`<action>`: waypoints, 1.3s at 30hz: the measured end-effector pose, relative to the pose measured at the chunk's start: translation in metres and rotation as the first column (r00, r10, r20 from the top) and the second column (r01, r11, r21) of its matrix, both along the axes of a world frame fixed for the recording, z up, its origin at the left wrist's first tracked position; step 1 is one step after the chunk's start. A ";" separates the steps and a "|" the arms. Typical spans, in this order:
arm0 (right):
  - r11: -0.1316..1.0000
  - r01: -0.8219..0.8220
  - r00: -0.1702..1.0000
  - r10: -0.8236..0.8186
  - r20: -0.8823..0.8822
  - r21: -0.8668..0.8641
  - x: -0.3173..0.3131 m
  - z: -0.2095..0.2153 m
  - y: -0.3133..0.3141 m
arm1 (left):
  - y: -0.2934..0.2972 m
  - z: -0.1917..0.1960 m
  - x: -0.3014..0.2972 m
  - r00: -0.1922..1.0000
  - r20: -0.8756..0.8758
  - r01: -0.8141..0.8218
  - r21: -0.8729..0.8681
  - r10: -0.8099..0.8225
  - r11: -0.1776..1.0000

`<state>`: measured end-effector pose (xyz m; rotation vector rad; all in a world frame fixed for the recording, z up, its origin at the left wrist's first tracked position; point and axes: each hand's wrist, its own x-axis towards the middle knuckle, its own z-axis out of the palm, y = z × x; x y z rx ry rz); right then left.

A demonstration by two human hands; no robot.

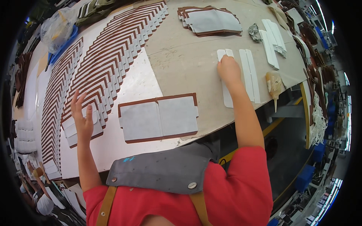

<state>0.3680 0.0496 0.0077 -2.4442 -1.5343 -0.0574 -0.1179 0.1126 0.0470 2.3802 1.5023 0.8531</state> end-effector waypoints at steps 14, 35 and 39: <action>0.991 0.102 0.876 -0.051 -0.480 0.082 -0.029 0.057 0.007 | -0.046 0.012 0.060 0.986 0.049 0.165 -0.130 -0.160 0.978; 0.992 -0.068 0.998 0.068 -0.009 -0.108 0.025 0.002 0.056 | -0.054 0.004 0.075 0.955 0.103 0.294 -0.215 -0.278 0.931; 0.957 0.051 0.696 0.171 -0.697 0.286 -0.017 0.071 0.031 | -0.061 0.004 0.064 0.946 0.191 0.298 -0.187 -0.263 0.936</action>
